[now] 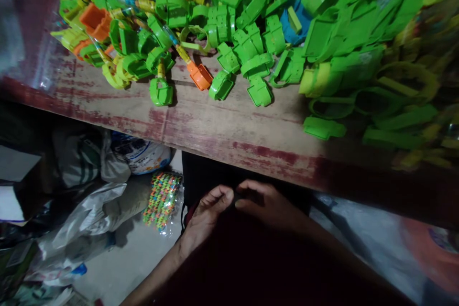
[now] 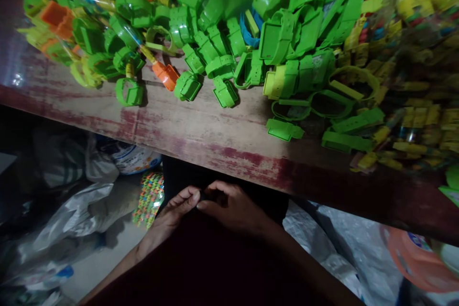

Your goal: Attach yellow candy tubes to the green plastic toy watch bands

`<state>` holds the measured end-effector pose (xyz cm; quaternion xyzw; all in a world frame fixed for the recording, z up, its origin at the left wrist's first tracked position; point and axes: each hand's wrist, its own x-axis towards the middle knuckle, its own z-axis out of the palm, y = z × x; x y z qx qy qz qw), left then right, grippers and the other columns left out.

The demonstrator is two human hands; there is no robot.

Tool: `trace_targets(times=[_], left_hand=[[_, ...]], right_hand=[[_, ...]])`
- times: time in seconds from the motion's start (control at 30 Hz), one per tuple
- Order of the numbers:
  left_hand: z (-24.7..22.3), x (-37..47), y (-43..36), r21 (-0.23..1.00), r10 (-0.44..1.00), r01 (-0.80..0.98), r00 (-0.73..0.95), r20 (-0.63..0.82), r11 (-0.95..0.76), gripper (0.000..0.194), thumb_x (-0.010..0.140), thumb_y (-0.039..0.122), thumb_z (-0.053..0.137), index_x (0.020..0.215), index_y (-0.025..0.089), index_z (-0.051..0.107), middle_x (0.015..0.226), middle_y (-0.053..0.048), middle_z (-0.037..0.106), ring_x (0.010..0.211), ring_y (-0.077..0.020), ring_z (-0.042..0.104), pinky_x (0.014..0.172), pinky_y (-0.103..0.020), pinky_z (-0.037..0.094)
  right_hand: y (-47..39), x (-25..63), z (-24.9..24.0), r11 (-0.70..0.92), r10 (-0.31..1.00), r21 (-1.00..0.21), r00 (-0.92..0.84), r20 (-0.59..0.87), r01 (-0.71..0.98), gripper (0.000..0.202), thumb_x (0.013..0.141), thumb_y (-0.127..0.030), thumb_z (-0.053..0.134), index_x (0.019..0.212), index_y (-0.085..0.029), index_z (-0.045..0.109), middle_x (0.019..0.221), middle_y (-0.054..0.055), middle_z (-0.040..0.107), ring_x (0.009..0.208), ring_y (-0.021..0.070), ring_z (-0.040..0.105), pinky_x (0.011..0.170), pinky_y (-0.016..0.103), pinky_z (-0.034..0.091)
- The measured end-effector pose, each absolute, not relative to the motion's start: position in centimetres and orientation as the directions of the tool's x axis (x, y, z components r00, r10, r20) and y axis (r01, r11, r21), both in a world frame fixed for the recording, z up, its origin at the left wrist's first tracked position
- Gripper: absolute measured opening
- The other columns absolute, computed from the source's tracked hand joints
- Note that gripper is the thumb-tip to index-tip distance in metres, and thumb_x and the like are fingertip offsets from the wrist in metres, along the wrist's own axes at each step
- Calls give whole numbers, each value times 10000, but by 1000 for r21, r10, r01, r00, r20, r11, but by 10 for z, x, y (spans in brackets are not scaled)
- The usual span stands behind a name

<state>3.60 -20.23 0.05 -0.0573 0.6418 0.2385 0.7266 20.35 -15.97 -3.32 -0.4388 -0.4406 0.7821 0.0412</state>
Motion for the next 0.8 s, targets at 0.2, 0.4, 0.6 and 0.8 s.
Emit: trace_targets(times=[0.2,0.4,0.6,0.8], left_hand=[[-6,35,-206,281,356,-431,103,-929,858,410,659,468,814,774,153,579,650,47,555,552,-68,467,570,-191,372],[-7,32,-207,338,372,-299,66,-926,893,450,665,505,790,796,180,508,666,48,515,570,-93,455,555,-216,350],[-4,33,-205,319,364,-343,75,-928,883,315,701,387,724,813,177,517,647,54,476,555,-87,429,540,-209,345],[0,32,-203,333,380,-231,200,-903,914,387,639,315,778,884,189,506,782,19,607,582,-83,497,565,-203,375]], right_hand=[[-156,197,-34,-572,431,-703,-574,-696,423,251,834,-409,567,938,-201,660,804,17,621,753,172,552,685,293,424],[-150,191,-29,-576,406,-671,-549,-731,468,252,831,-436,559,815,-192,620,759,8,588,718,159,532,662,279,401],[-167,187,-43,-394,729,-861,-461,-505,320,137,781,-285,517,685,-194,552,719,4,585,709,156,533,687,281,406],[-180,185,-45,-344,865,-866,-237,-443,362,159,770,-260,499,624,-197,495,637,5,542,605,145,504,580,259,390]])
